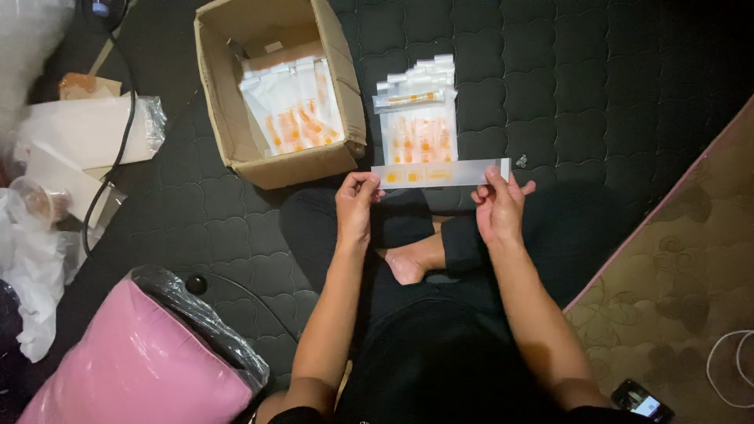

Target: Organizing and stacking strips of plastic packets from a cardboard box onto the floor mat.

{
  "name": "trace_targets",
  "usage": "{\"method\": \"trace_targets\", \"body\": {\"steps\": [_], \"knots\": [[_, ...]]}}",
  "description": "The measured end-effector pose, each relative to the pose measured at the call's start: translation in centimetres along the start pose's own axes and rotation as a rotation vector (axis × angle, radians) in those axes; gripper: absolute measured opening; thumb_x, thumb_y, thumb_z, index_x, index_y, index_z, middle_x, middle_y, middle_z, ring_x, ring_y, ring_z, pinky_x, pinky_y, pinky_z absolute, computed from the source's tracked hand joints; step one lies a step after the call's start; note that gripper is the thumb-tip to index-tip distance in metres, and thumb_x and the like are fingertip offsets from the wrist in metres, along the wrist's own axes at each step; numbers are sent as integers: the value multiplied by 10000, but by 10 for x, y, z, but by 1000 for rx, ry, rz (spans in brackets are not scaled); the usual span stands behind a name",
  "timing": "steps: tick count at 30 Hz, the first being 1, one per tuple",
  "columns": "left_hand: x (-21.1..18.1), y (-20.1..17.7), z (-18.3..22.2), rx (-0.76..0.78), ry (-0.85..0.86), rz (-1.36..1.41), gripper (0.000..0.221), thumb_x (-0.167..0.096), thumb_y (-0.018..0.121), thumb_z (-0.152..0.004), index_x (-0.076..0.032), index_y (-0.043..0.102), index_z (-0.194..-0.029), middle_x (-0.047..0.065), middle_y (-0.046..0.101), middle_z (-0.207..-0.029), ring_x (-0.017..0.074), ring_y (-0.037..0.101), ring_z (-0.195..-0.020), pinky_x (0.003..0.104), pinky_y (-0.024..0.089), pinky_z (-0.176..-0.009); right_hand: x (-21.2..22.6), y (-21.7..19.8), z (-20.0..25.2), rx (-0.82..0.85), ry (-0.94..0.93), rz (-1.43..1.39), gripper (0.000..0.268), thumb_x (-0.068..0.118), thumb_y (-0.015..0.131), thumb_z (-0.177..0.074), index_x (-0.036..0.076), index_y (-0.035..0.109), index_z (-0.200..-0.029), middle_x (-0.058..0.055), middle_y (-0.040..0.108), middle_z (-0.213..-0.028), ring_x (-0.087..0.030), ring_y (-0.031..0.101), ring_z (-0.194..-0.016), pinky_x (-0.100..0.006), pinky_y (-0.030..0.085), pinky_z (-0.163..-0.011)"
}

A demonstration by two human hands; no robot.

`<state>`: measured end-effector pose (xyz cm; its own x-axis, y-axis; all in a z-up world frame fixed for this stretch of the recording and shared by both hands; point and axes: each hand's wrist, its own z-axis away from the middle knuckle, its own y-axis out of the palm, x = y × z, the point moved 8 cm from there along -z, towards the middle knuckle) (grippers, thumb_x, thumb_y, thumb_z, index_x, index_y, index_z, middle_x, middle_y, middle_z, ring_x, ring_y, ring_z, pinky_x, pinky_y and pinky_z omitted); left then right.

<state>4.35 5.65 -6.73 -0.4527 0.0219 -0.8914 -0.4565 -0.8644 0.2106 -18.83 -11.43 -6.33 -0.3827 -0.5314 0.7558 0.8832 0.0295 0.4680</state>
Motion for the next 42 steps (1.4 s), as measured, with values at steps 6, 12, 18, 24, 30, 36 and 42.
{"method": "trace_targets", "body": {"steps": [6,12,18,24,30,36,42], "knots": [[-15,3,7,-46,49,-79,63,-71,731,-902,-23,713,-938,71,629,-750,138,671,-635,213,525,-590,7,6,5,-43,-64,81,98,115,713,-972,125,615,-978,50,508,-714,-82,537,-559,-215,429,-575],[-21,4,10,-67,101,-101,61,-72,735,-899,-33,716,-942,62,621,-742,122,653,-637,215,512,-605,4,1,0,-67,-115,135,91,98,712,-976,106,624,-995,45,515,-708,-74,547,-540,-207,457,-549],[-24,5,13,-27,87,-136,60,-63,715,-900,-36,716,-953,59,607,-750,121,638,-646,229,512,-639,0,-5,-8,-102,-134,103,132,87,715,-971,102,602,-1037,1,552,-741,-106,577,-581,-223,471,-566],[34,1,9,214,56,-408,77,-57,714,-829,-80,721,-903,39,600,-737,112,578,-679,256,490,-668,9,2,-31,-99,-97,-89,196,136,737,-946,68,609,-1078,-39,572,-865,-225,611,-781,-326,512,-707],[71,20,46,505,130,-667,206,-53,730,-779,-112,714,-975,159,700,-822,296,683,-761,389,565,-698,33,76,-16,203,-149,148,159,138,764,-935,76,674,-1051,-6,632,-859,-109,629,-776,-237,539,-752],[-7,41,44,350,353,-542,229,-144,732,-870,-157,752,-1097,105,707,-934,273,689,-903,391,563,-815,18,86,-4,399,-136,415,217,145,855,-858,43,743,-1013,-34,657,-770,-67,582,-671,-194,526,-641],[-50,78,20,315,231,-223,146,-216,788,-909,-109,762,-1005,67,720,-814,126,655,-774,271,549,-700,15,91,10,492,-145,552,186,80,841,-853,29,758,-1011,-71,691,-752,-54,604,-599,-180,520,-581]]}}
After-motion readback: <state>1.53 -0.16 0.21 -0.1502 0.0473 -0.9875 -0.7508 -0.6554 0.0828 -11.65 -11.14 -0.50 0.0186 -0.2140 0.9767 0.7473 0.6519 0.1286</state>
